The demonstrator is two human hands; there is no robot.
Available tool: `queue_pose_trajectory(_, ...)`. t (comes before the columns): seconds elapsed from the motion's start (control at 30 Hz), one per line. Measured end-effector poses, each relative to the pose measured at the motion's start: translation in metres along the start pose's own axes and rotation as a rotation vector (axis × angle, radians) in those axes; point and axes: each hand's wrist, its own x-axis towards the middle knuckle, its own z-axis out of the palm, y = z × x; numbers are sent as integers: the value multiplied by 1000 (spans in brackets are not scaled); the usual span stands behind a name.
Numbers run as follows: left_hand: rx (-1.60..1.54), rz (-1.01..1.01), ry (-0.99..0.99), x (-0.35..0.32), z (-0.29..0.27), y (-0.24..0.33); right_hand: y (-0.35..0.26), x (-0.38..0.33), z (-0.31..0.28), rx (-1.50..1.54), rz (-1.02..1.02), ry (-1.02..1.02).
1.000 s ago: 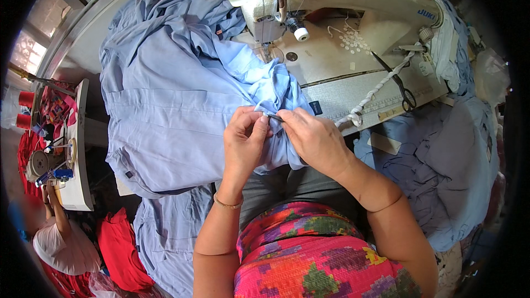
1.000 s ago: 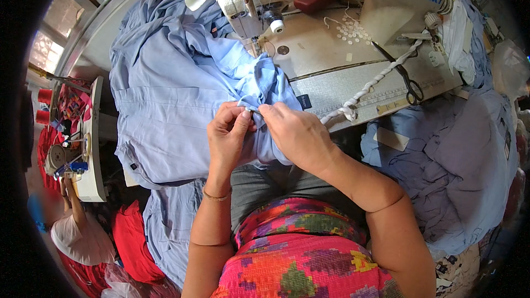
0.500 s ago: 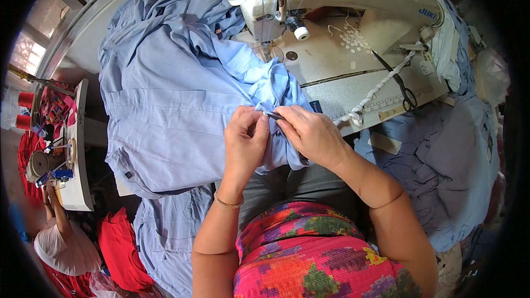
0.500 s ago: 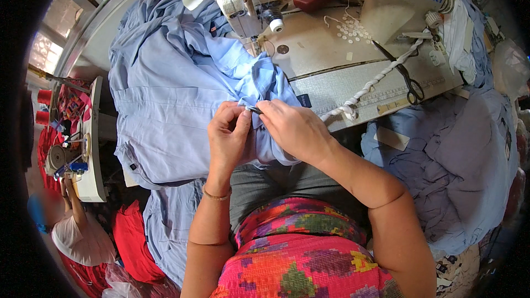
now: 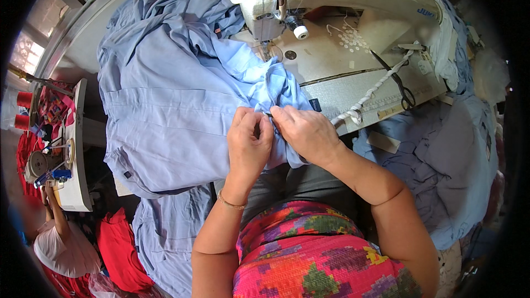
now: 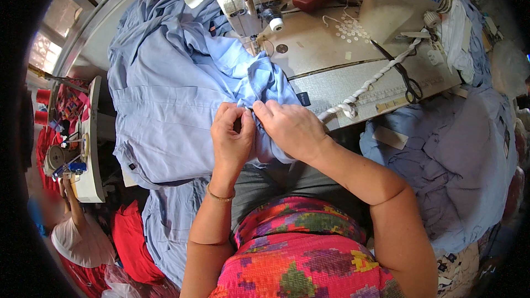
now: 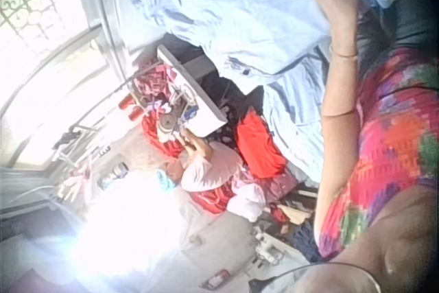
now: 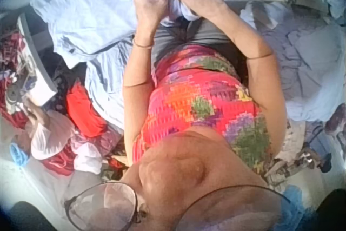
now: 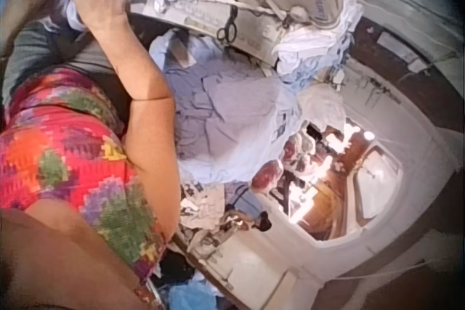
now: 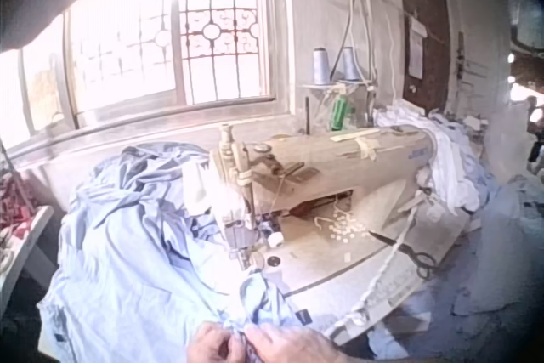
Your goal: The person sews sections of a blue shirt using an industrial sewing machine and trims excess threads with handheld snippers.
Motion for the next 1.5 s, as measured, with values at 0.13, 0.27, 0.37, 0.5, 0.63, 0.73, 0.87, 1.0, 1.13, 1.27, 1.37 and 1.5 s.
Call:
queue_pose_trajectory(0.13,32,-9,-6,0,0,0,0,0,0,-15,-5,9)
queue_pose_trajectory(0.27,26,-52,-32,-1,-1,0,1,1,1,-14,-12,-8)
queue_pose_trajectory(0.37,12,-57,-27,-1,-1,0,-1,1,1,-12,-6,-9)
queue_pose_trajectory(0.5,-6,-78,-32,-2,-1,1,-1,2,0,17,9,-26)
queue_pose_trajectory(0.63,-15,-107,-45,-1,-2,2,-1,1,1,78,36,10)
queue_pose_trajectory(0.73,-22,-107,-44,-1,-3,3,-1,1,1,114,49,38)
queue_pose_trajectory(0.87,-80,-146,-25,-2,-3,6,-2,1,2,145,62,59)
queue_pose_trajectory(1.0,-61,-109,-19,-2,-3,2,-2,1,1,158,63,79)
queue_pose_trajectory(1.13,-45,-94,-17,-2,-1,1,-1,1,2,164,67,86)
queue_pose_trajectory(1.27,11,-8,33,-4,1,-1,-3,1,1,158,75,58)
queue_pose_trajectory(1.37,19,-36,25,-4,1,2,-2,1,2,155,82,62)
queue_pose_trajectory(1.5,-7,-28,14,-3,0,-1,-2,1,3,151,77,65)
